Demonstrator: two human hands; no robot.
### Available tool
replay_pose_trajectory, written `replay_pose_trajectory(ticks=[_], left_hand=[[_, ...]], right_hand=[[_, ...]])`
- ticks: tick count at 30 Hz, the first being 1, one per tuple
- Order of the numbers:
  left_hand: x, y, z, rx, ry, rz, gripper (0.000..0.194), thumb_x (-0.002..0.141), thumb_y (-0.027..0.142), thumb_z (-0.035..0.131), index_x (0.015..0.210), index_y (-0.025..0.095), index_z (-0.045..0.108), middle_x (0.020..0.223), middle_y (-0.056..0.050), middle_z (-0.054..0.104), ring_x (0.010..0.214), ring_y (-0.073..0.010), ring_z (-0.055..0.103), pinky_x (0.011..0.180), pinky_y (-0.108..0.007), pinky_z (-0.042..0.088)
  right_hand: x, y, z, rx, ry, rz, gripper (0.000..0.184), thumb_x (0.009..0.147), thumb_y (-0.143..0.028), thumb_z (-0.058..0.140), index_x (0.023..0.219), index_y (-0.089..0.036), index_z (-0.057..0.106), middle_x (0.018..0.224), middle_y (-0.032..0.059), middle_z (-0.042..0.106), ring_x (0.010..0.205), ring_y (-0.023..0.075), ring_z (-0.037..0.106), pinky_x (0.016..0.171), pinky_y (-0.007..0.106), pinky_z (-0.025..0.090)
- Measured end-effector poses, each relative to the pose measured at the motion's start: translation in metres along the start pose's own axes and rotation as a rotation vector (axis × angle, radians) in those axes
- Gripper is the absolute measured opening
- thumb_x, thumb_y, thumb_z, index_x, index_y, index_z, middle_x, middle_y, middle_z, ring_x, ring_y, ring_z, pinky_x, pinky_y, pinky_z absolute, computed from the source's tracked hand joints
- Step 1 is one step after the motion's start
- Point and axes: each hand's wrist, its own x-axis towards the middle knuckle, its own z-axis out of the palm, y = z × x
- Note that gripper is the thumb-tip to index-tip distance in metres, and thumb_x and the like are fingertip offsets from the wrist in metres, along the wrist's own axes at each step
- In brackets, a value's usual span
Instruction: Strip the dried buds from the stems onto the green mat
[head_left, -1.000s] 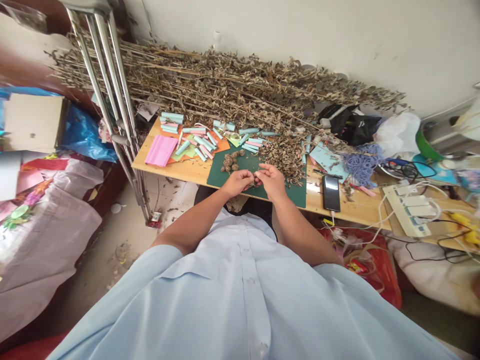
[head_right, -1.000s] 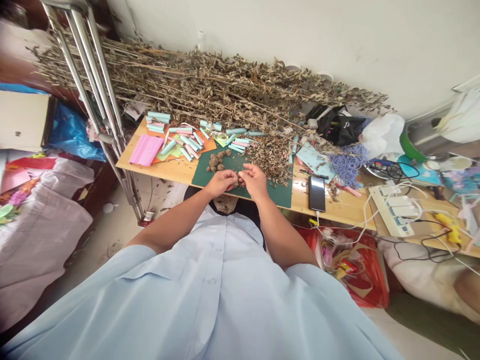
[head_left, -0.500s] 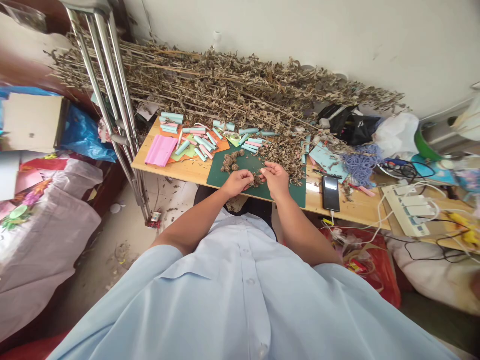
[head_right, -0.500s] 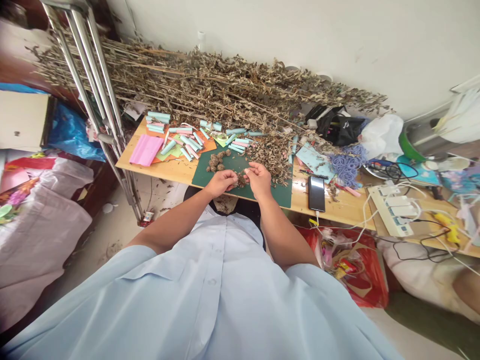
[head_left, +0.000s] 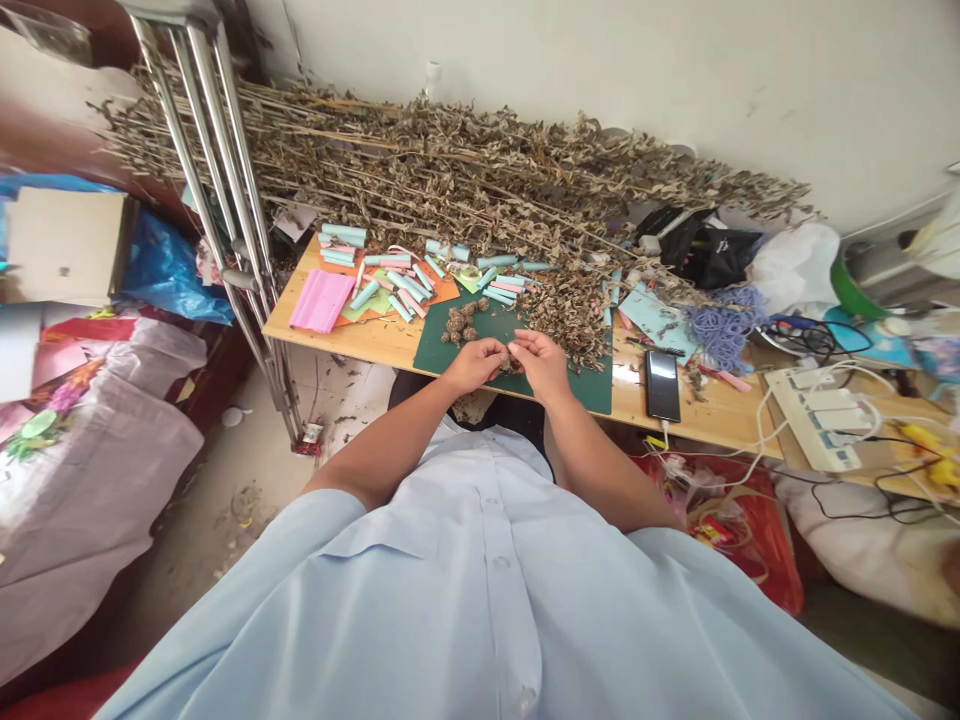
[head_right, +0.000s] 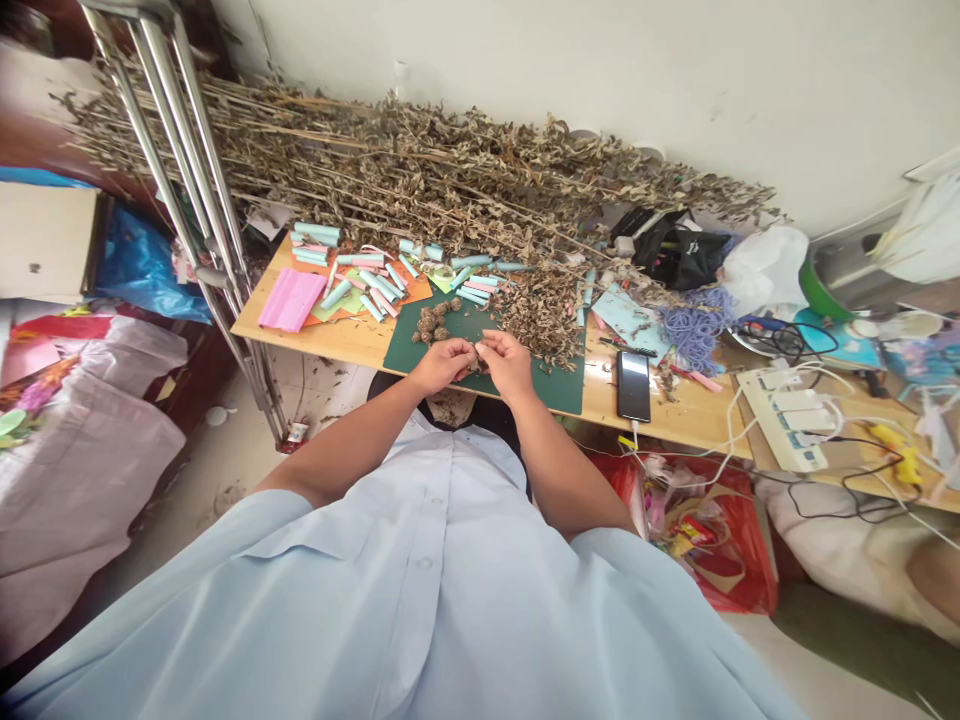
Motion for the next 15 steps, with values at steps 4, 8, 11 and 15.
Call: replay_pose_trajectory(ticks=[4,8,11,15], left_hand=[[-0.001,0.002,0.0,-0.004,-0.015,-0.009,0.018,0.085,0.031,0.063,0.079,0.015,0.057,0.055,0.005,0.05,0.046,-0.0049,0.044,0.047,-0.019,0.031],[-0.001,0.002,0.0,-0.041,-0.033,-0.005,0.02,0.084,0.033,0.066,0.083,0.014,0.06,0.057,0.004,0.052,0.047,-0.0052,0.044,0.047,-0.019,0.031],[0.0,0.002,0.0,-0.031,-0.016,-0.013,0.02,0.084,0.033,0.066,0.081,0.013,0.061,0.058,0.003,0.054,0.047,-0.0049,0.044,0.047,-0.019,0.031],[0.0,0.0,0.001,-0.039,0.032,-0.014,0.023,0.085,0.036,0.065,0.082,0.013,0.061,0.059,0.002,0.055,0.047,-0.005,0.045,0.048,-0.019,0.032]], right_hand=[[0.004,0.002,0.002,0.048,0.012,0.01,0.049,0.067,-0.043,0.077,0.108,-0.02,0.067,0.083,0.0024,0.071,0.066,0.0147,0.061,0.052,0.025,0.046],[0.008,0.008,0.002,0.043,0.049,-0.009,0.047,0.069,-0.045,0.076,0.108,-0.02,0.066,0.084,0.0022,0.07,0.066,0.0147,0.062,0.053,0.025,0.046],[0.009,0.01,0.001,0.013,0.065,-0.028,0.049,0.072,-0.047,0.074,0.112,-0.021,0.065,0.09,0.0037,0.071,0.069,0.0155,0.064,0.054,0.026,0.048],[0.004,0.008,-0.001,-0.024,0.044,-0.022,0.049,0.074,-0.049,0.073,0.113,-0.02,0.064,0.091,0.0049,0.072,0.072,0.017,0.065,0.056,0.027,0.049]])
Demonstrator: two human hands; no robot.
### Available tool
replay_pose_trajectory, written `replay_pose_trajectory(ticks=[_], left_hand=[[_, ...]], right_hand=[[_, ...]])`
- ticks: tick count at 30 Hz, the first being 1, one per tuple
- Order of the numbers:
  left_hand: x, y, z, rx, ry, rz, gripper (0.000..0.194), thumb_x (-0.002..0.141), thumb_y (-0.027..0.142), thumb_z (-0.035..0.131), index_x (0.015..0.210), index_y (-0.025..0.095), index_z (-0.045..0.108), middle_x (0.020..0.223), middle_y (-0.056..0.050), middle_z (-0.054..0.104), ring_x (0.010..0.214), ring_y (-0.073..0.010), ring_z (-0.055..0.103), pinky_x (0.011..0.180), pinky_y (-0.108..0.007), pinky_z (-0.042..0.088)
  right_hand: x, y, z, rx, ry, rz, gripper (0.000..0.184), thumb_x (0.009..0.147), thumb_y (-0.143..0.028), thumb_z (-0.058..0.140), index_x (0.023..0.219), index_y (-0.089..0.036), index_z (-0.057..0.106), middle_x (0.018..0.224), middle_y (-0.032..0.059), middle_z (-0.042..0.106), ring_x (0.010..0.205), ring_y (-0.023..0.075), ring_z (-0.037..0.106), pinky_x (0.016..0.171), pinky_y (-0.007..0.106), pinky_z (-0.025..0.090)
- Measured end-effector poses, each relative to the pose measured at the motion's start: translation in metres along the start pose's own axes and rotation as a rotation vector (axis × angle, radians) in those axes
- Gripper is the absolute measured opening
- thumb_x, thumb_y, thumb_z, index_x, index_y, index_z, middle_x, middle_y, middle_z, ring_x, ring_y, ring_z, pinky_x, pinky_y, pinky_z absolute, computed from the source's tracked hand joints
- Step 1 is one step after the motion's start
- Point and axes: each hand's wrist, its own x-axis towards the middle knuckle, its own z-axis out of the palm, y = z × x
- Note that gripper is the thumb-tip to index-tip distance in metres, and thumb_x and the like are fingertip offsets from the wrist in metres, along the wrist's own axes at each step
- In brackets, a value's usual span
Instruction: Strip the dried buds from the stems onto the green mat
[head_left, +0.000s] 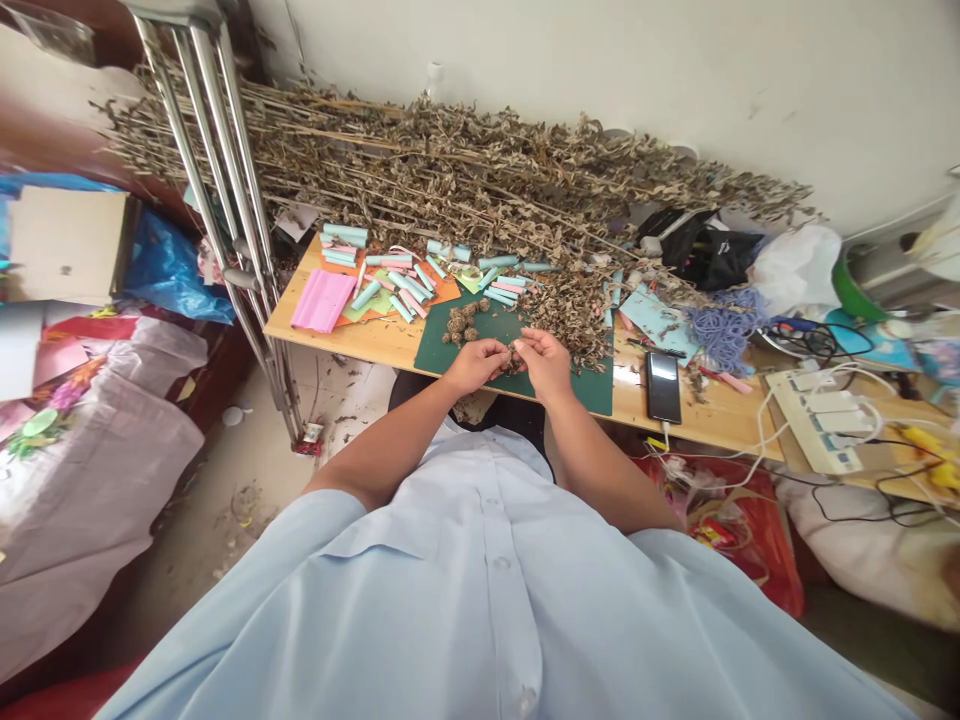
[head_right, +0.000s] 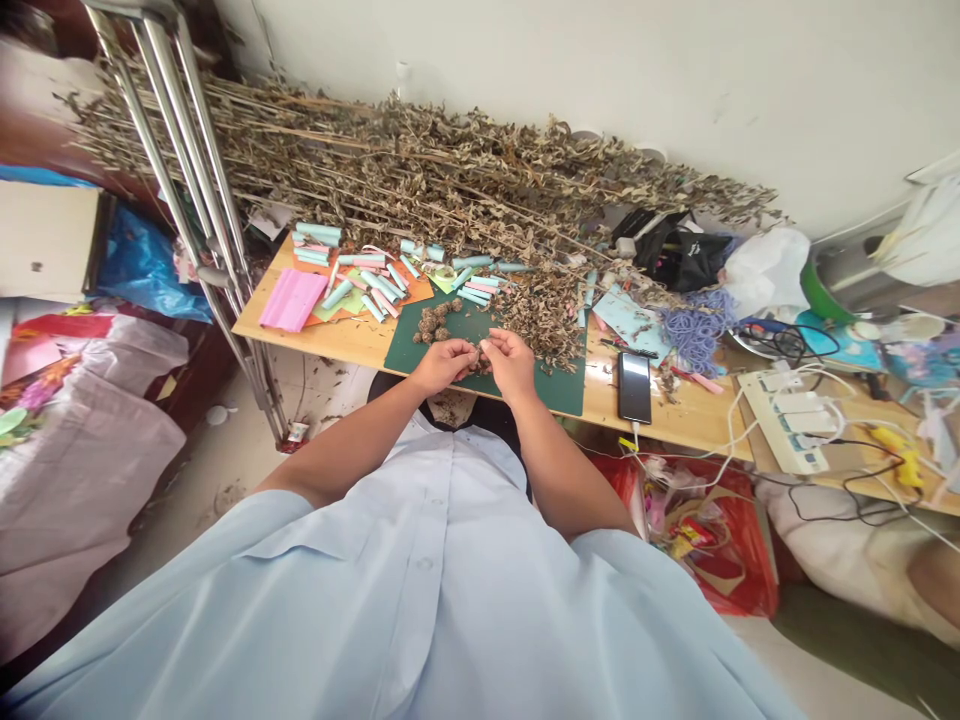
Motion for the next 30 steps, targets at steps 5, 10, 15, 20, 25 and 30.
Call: replay_pose_trajectory(ticks=[5,10,15,20,25,30], left_hand=[[0.0,-0.001,0.001,0.06,0.054,0.005,0.024,0.085,0.037,0.065,0.084,0.013,0.063,0.056,0.004,0.053,0.046,-0.0054,0.045,0.048,-0.019,0.033],[-0.001,0.001,0.002,0.054,0.053,0.006,0.022,0.083,0.035,0.067,0.086,0.013,0.063,0.056,0.004,0.053,0.047,-0.0058,0.045,0.049,-0.02,0.035],[-0.001,0.002,0.002,0.061,0.041,-0.008,0.024,0.078,0.034,0.07,0.088,0.012,0.064,0.061,0.003,0.055,0.05,-0.0061,0.047,0.05,-0.02,0.036],[-0.002,0.005,0.001,0.119,0.005,0.006,0.023,0.081,0.036,0.066,0.081,0.013,0.063,0.055,0.004,0.052,0.048,-0.0066,0.044,0.049,-0.02,0.033],[-0.003,0.006,0.002,0.13,0.023,0.017,0.02,0.082,0.034,0.064,0.078,0.014,0.061,0.054,0.004,0.052,0.048,-0.0069,0.044,0.049,-0.02,0.033],[-0.001,0.001,0.003,0.107,0.03,0.012,0.016,0.081,0.03,0.063,0.078,0.015,0.059,0.058,0.003,0.054,0.048,-0.0063,0.045,0.049,-0.02,0.034]], right_hand=[[-0.007,-0.001,-0.004,-0.066,-0.068,-0.056,0.047,0.072,-0.039,0.075,0.114,-0.019,0.063,0.091,0.0051,0.073,0.075,0.0173,0.065,0.067,0.032,0.054],[-0.01,0.0,-0.003,-0.156,-0.043,-0.155,0.045,0.078,-0.034,0.068,0.119,-0.019,0.061,0.086,0.0019,0.072,0.072,0.016,0.064,0.076,0.034,0.053],[-0.01,0.0,-0.001,-0.169,-0.032,-0.151,0.05,0.078,-0.033,0.065,0.126,-0.02,0.057,0.084,0.0007,0.071,0.074,0.0164,0.064,0.077,0.034,0.053],[-0.01,-0.002,0.001,-0.114,-0.015,-0.141,0.052,0.078,-0.034,0.066,0.127,-0.019,0.055,0.086,0.0017,0.071,0.073,0.0163,0.064,0.075,0.033,0.053],[-0.012,-0.004,0.0,-0.124,-0.033,-0.124,0.051,0.078,-0.035,0.066,0.126,-0.02,0.057,0.088,0.002,0.071,0.075,0.0167,0.064,0.078,0.034,0.053],[-0.01,-0.002,-0.001,-0.141,-0.075,-0.14,0.054,0.08,-0.033,0.064,0.131,-0.021,0.054,0.088,0.0013,0.07,0.078,0.0171,0.065,0.079,0.034,0.053]])
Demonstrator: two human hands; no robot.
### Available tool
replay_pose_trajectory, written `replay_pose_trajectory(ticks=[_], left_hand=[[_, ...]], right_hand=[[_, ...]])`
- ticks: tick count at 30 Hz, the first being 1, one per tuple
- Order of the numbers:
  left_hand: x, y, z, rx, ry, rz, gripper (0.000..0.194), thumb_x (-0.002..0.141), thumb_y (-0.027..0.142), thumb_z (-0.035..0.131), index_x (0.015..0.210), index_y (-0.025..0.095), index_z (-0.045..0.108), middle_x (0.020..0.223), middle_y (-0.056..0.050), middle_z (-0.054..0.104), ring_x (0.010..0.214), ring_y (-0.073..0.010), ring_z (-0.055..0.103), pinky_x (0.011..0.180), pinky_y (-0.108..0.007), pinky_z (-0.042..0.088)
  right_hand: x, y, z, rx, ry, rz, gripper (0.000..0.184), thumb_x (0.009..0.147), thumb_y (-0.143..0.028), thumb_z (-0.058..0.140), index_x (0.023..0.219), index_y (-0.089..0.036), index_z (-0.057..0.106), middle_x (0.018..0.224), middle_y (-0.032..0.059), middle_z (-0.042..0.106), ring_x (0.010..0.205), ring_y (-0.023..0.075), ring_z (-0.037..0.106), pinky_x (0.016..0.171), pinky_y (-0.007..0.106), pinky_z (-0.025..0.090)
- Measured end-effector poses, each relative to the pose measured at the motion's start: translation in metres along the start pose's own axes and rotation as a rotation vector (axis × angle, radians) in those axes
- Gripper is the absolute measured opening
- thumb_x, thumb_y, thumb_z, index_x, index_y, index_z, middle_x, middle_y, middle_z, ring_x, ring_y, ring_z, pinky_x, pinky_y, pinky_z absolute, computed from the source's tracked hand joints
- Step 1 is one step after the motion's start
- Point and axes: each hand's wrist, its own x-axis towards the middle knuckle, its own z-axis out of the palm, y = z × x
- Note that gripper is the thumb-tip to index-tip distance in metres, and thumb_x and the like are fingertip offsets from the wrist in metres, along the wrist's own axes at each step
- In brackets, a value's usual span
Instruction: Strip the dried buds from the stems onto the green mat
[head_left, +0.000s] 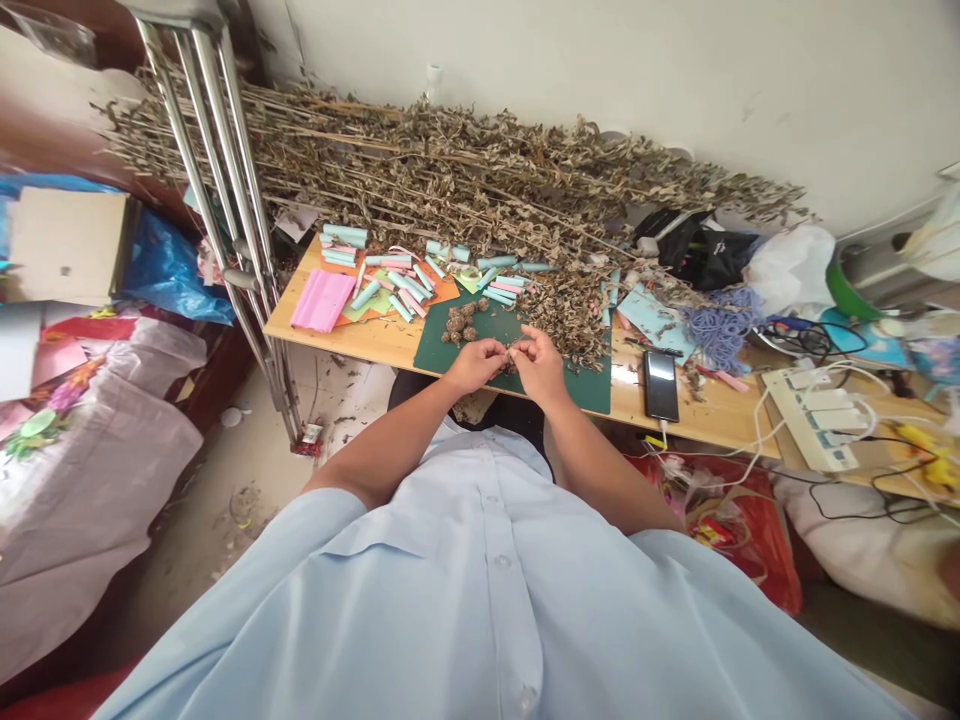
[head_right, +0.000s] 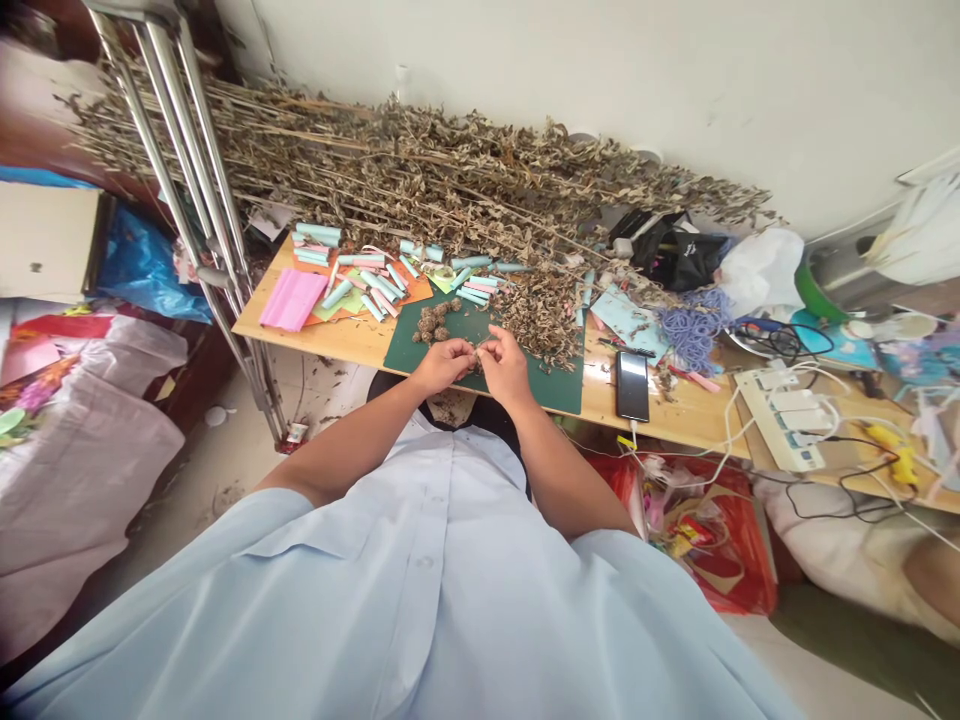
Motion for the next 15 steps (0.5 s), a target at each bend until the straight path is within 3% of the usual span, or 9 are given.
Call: replay_pose_trajectory(ticks=[11,15], left_hand=[[-0.001,0.005,0.001,-0.032,-0.008,-0.027,0.015,0.08,0.029,0.063,0.077,0.016,0.057,0.053,0.005,0.05,0.046,-0.0064,0.042,0.048,-0.02,0.031],[-0.001,0.004,0.002,-0.053,-0.004,-0.026,0.016,0.08,0.029,0.064,0.078,0.015,0.057,0.055,0.005,0.05,0.046,-0.0061,0.042,0.046,-0.02,0.031]], right_hand=[[0.009,0.006,-0.005,0.002,0.103,-0.006,0.05,0.082,-0.035,0.061,0.13,-0.022,0.053,0.091,0.001,0.068,0.077,0.0163,0.065,0.076,0.034,0.055],[0.011,0.007,-0.007,0.01,0.132,-0.003,0.043,0.08,-0.034,0.064,0.121,-0.021,0.059,0.096,0.0042,0.07,0.081,0.0174,0.066,0.079,0.035,0.055]])
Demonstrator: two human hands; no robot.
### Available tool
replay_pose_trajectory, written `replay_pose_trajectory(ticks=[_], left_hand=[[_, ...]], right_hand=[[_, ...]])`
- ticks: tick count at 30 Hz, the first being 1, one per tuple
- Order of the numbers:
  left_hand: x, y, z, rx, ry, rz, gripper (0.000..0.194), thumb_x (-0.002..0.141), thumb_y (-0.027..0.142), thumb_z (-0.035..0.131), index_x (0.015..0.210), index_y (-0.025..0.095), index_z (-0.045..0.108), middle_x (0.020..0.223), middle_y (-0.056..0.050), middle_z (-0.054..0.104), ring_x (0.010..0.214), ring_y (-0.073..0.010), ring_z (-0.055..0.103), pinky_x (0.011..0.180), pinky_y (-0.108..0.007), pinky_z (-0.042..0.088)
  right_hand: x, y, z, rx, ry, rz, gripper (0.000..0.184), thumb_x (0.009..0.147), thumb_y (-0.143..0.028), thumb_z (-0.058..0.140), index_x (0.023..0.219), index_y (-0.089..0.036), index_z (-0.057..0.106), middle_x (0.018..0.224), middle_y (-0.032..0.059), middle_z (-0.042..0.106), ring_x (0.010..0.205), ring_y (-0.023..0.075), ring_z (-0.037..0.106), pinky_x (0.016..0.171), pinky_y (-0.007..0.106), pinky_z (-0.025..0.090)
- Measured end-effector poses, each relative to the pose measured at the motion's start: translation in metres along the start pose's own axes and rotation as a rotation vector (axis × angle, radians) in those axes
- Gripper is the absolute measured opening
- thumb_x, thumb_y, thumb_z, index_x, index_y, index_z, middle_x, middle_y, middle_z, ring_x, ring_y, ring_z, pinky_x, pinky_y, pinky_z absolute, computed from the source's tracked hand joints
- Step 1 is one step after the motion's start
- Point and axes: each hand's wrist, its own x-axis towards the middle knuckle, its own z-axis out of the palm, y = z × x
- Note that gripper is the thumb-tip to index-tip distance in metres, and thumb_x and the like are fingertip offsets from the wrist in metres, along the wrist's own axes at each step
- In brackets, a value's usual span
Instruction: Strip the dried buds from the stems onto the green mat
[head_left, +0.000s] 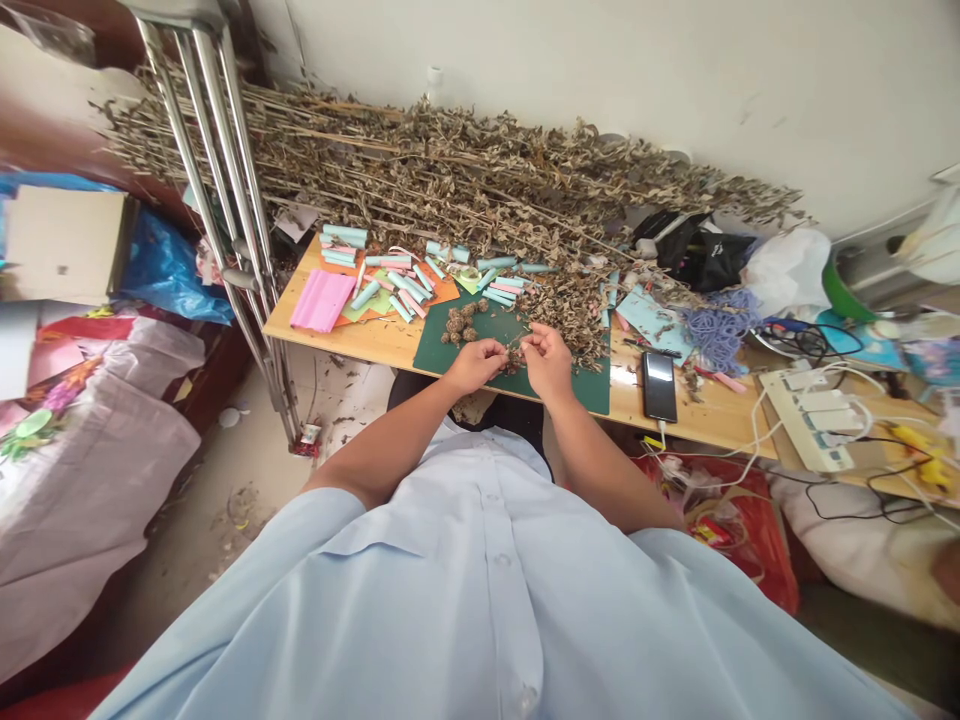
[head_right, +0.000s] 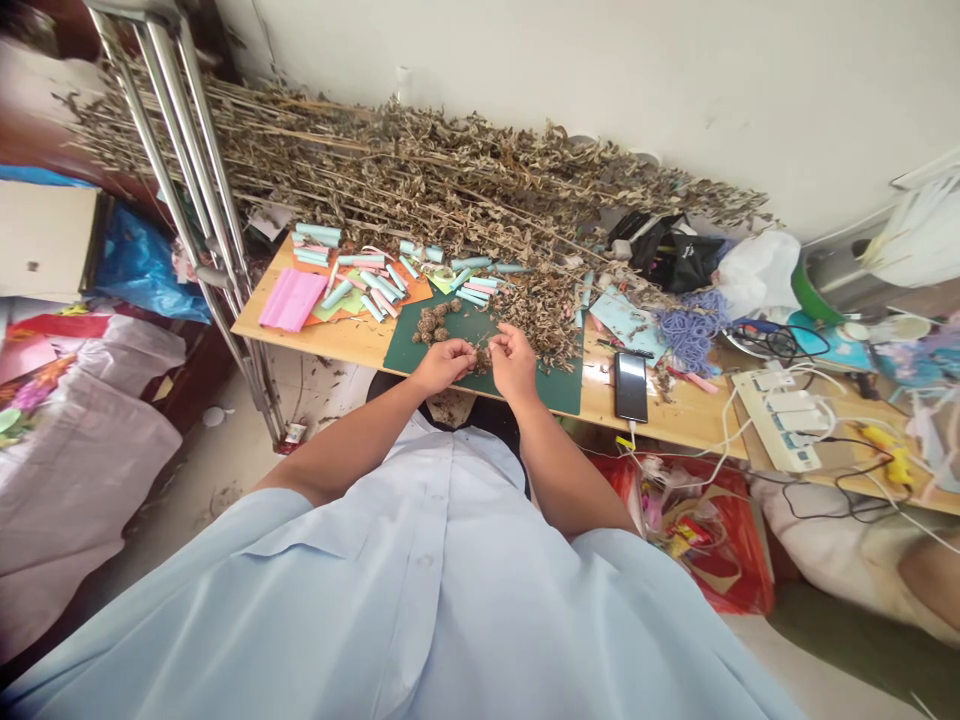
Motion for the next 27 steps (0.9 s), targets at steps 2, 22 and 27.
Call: replay_pose_trajectory(ticks=[2,22,27], left_hand=[[0.001,0.0,0.0,-0.021,0.006,0.008,0.017,0.081,0.03,0.064,0.079,0.015,0.057,0.06,0.003,0.053,0.046,-0.006,0.044,0.046,-0.02,0.032],[0.0,0.002,-0.001,0.149,0.02,0.035,0.027,0.08,0.04,0.066,0.078,0.014,0.061,0.057,0.004,0.053,0.052,-0.0077,0.044,0.052,-0.021,0.033],[0.0,-0.001,0.0,0.12,0.037,0.044,0.024,0.082,0.038,0.063,0.079,0.015,0.06,0.059,0.003,0.054,0.051,-0.0075,0.045,0.051,-0.021,0.033]], right_hand=[[-0.001,-0.001,0.0,-0.016,0.001,-0.02,0.038,0.077,-0.033,0.066,0.113,-0.02,0.063,0.101,0.0069,0.071,0.087,0.0187,0.067,0.085,0.037,0.054],[-0.008,-0.006,0.01,0.081,-0.063,0.041,0.043,0.074,-0.032,0.069,0.114,-0.018,0.062,0.087,0.0042,0.072,0.077,0.0181,0.066,0.076,0.036,0.055],[-0.006,0.0,0.008,0.053,-0.052,0.043,0.044,0.074,-0.031,0.069,0.116,-0.019,0.063,0.087,0.0029,0.072,0.079,0.0184,0.068,0.08,0.037,0.056]])
